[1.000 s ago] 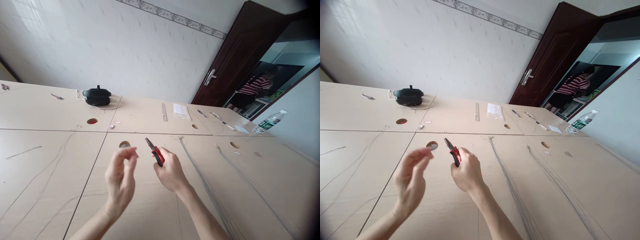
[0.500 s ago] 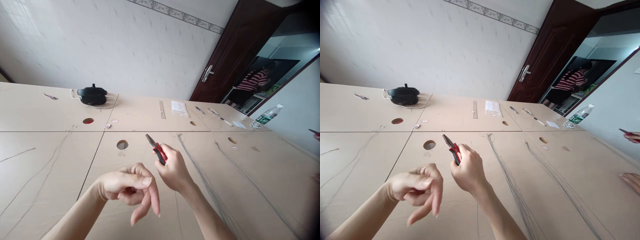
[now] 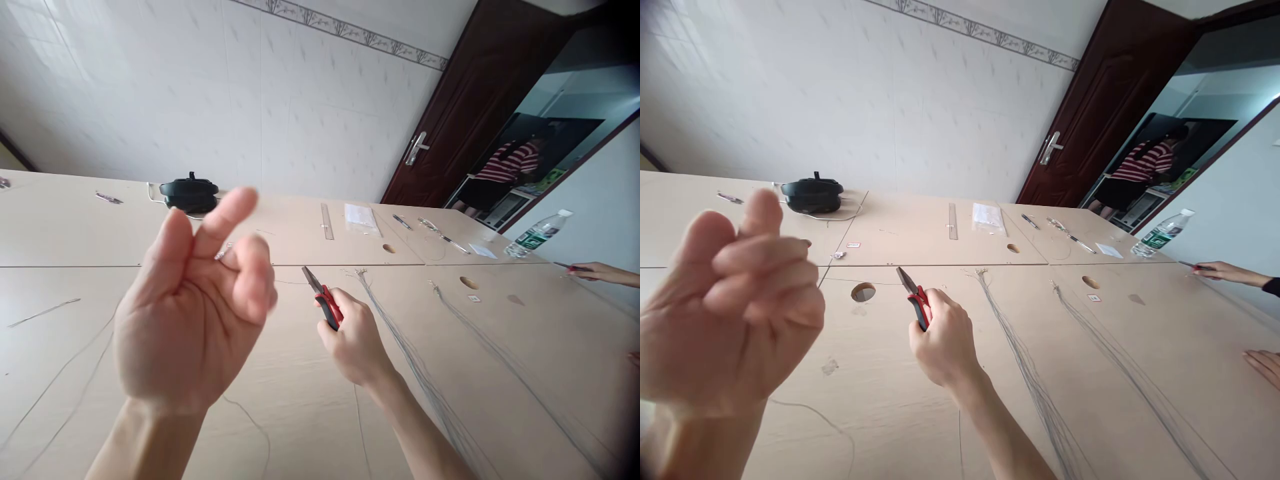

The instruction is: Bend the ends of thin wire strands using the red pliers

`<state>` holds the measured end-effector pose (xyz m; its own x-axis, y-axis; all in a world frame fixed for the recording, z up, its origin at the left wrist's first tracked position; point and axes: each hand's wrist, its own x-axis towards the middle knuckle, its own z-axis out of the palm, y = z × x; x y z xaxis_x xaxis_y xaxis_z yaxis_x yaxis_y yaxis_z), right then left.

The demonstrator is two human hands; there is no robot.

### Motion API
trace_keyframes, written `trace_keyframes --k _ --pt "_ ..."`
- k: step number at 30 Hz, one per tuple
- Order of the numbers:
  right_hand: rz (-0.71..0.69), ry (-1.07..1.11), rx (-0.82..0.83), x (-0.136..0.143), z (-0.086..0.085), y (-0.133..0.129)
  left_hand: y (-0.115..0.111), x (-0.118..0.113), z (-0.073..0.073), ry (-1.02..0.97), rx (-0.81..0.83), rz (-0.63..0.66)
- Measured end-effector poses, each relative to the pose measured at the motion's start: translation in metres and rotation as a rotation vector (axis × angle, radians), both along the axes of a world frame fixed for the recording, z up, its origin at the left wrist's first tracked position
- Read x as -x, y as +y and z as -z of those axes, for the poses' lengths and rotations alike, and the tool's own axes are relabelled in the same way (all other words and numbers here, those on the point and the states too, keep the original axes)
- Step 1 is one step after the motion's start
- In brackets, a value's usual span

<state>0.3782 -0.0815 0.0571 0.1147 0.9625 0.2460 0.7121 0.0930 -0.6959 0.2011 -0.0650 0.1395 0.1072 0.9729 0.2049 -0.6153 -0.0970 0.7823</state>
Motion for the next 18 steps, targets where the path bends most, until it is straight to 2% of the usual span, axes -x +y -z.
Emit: trace_keyframes --k 3,5,8,9,11,15,16,18 --pt "-0.012 -0.007 -0.009 0.002 0.000 -0.001 0.013 -0.008 0.004 -0.145 0.005 -0.208" --pt "-0.022 -0.009 -0.022 0.004 0.000 -0.002 0.024 -0.015 0.017 -0.153 -0.011 -0.299" --pt "-0.028 -0.002 -0.041 0.005 -0.001 -0.002 0.039 -0.022 0.043 -0.018 0.024 -0.334" --pt "-0.026 0.000 -0.047 0.005 -0.001 -0.002 0.043 -0.024 0.050 0.064 0.049 -0.326" --pt "-0.016 -0.005 -0.063 0.004 -0.002 -0.002 0.047 -0.026 0.060 0.265 0.088 -0.225" --pt "0.004 -0.018 -0.079 0.002 -0.001 0.000 0.045 -0.027 0.063 0.628 0.069 0.131" --pt "0.008 -0.017 -0.076 0.002 0.000 0.001 0.043 -0.028 0.062 0.691 0.065 0.168" --pt "0.016 -0.013 -0.062 0.000 0.001 0.002 0.040 -0.029 0.061 0.768 0.079 0.149"
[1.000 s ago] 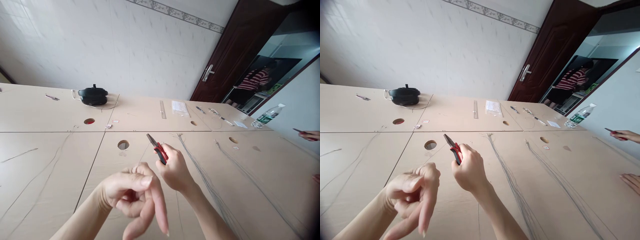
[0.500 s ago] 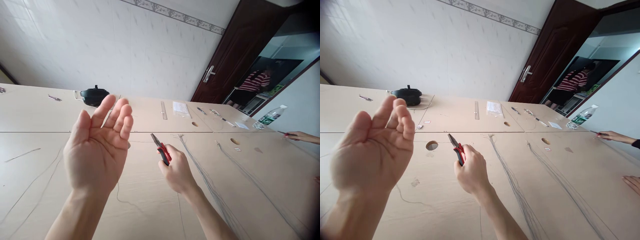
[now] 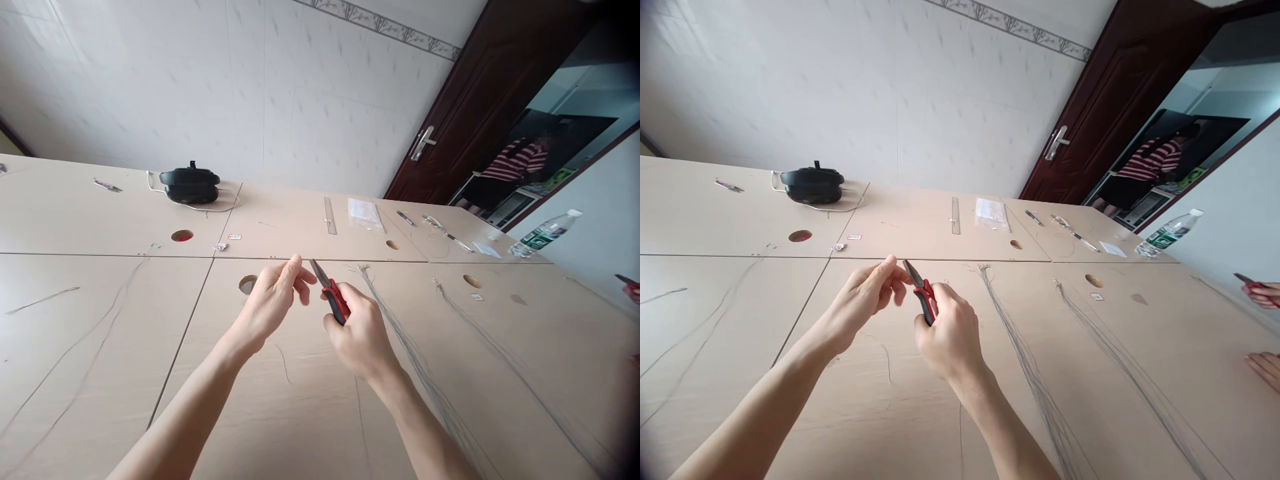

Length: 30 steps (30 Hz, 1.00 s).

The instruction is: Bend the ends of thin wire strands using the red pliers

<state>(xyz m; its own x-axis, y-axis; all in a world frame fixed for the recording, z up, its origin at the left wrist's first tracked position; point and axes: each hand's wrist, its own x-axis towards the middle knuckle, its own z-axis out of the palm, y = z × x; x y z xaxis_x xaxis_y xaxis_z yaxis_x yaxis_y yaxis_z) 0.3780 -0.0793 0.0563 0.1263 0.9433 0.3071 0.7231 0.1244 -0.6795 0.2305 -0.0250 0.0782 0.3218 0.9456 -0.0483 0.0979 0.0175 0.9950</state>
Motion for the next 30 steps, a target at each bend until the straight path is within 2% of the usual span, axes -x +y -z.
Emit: trace_keyframes --k 2,5,12,20,24,30 --pt "0.008 0.003 0.015 -0.0013 0.0005 0.0007 -0.0016 -0.0023 0.0003 0.026 -0.004 -0.072" --pt "0.008 0.013 0.024 -0.0026 0.0008 0.0008 -0.0025 -0.0052 0.0004 0.042 0.026 -0.111" --pt "0.005 0.024 0.026 -0.0019 0.0005 0.0019 -0.0047 -0.0065 -0.0052 -0.017 0.056 -0.087" --pt "0.002 0.055 0.034 -0.0035 -0.0014 0.0008 -0.0051 -0.0071 -0.0032 -0.064 0.027 -0.042" --pt "-0.026 0.060 -0.018 -0.0018 -0.0008 0.0002 -0.0054 -0.0079 -0.0046 -0.074 0.022 -0.046" --pt "0.026 0.003 -0.071 0.0019 0.0001 0.0010 -0.0076 -0.0074 -0.0048 -0.082 0.025 -0.052"
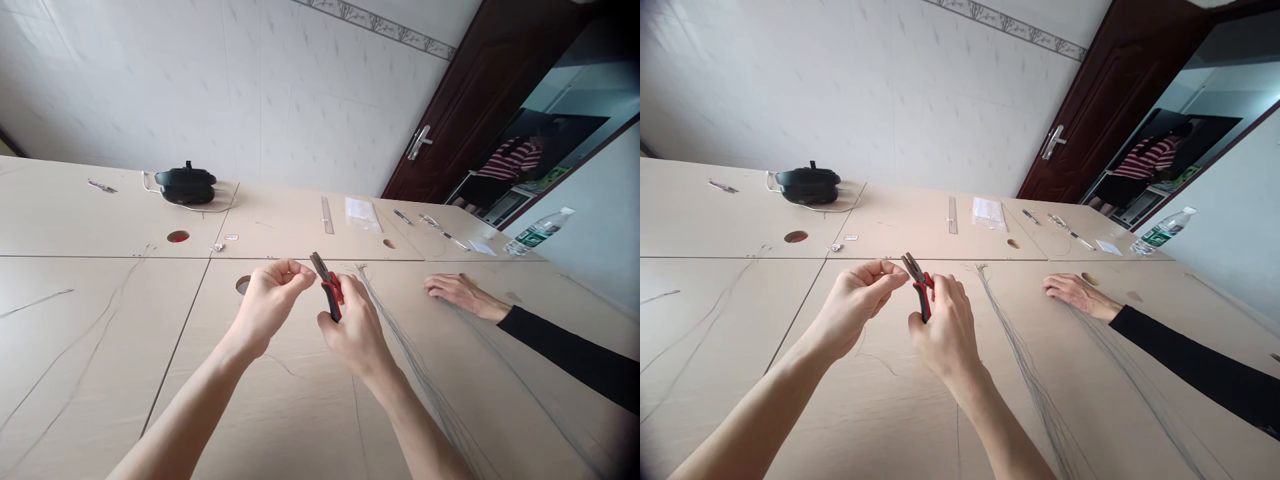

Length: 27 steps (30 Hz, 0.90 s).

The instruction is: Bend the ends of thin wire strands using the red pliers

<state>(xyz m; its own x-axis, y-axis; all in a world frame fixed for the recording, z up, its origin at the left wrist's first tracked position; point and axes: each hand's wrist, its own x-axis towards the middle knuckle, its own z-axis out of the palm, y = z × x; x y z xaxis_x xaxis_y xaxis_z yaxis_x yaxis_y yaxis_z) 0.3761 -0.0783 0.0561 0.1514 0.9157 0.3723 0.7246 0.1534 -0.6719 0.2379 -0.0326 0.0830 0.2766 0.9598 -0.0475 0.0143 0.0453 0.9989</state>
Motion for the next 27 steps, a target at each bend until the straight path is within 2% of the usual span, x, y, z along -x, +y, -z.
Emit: trace_keyframes --k 16,27 --pt "-0.017 -0.009 -0.006 -0.0004 0.0012 0.0000 0.0014 -0.0044 0.0064 -0.022 -0.048 -0.024" --pt "0.015 0.015 0.076 -0.0009 -0.0006 0.0017 -0.0004 -0.0053 0.0038 0.016 -0.051 -0.027"
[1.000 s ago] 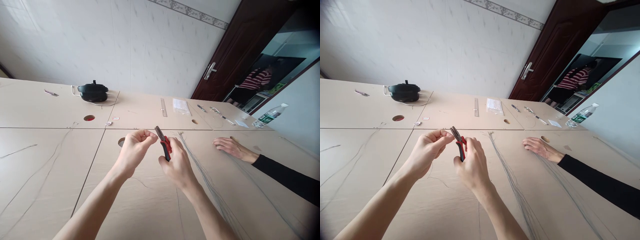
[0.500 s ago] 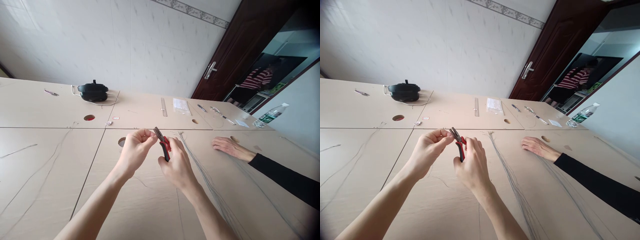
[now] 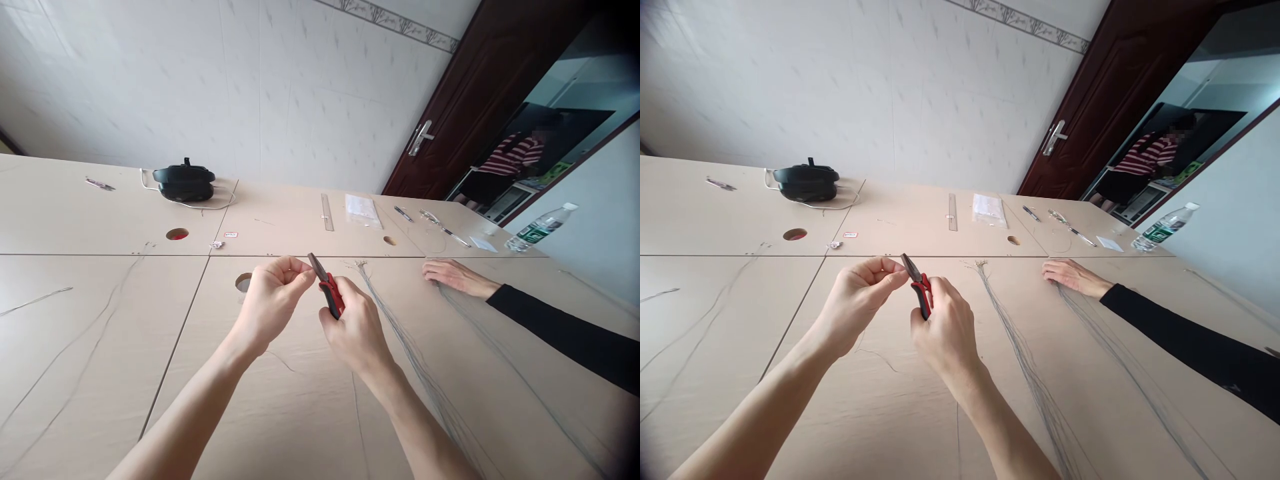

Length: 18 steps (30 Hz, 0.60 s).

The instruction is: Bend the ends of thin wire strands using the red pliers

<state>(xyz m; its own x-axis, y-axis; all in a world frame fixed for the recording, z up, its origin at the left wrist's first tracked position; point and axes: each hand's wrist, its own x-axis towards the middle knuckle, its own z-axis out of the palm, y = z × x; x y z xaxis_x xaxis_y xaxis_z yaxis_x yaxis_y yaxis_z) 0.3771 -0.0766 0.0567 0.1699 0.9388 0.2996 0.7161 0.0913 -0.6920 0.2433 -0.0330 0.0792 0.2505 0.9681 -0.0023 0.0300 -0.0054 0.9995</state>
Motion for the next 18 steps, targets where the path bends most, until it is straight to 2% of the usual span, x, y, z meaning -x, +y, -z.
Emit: trace_keyframes --k 7,11,14,18 --pt "-0.007 0.027 0.018 -0.004 0.002 0.000 -0.002 0.001 -0.002 0.045 -0.001 0.020" --pt "0.002 0.063 0.033 -0.008 0.002 0.000 0.000 0.010 -0.009 0.165 0.024 0.108" --pt "0.014 0.093 0.040 -0.010 -0.001 -0.002 0.002 0.018 -0.011 0.221 0.100 0.294" --pt "-0.043 0.188 0.090 -0.008 -0.006 -0.004 0.002 0.021 -0.008 0.060 0.209 0.663"
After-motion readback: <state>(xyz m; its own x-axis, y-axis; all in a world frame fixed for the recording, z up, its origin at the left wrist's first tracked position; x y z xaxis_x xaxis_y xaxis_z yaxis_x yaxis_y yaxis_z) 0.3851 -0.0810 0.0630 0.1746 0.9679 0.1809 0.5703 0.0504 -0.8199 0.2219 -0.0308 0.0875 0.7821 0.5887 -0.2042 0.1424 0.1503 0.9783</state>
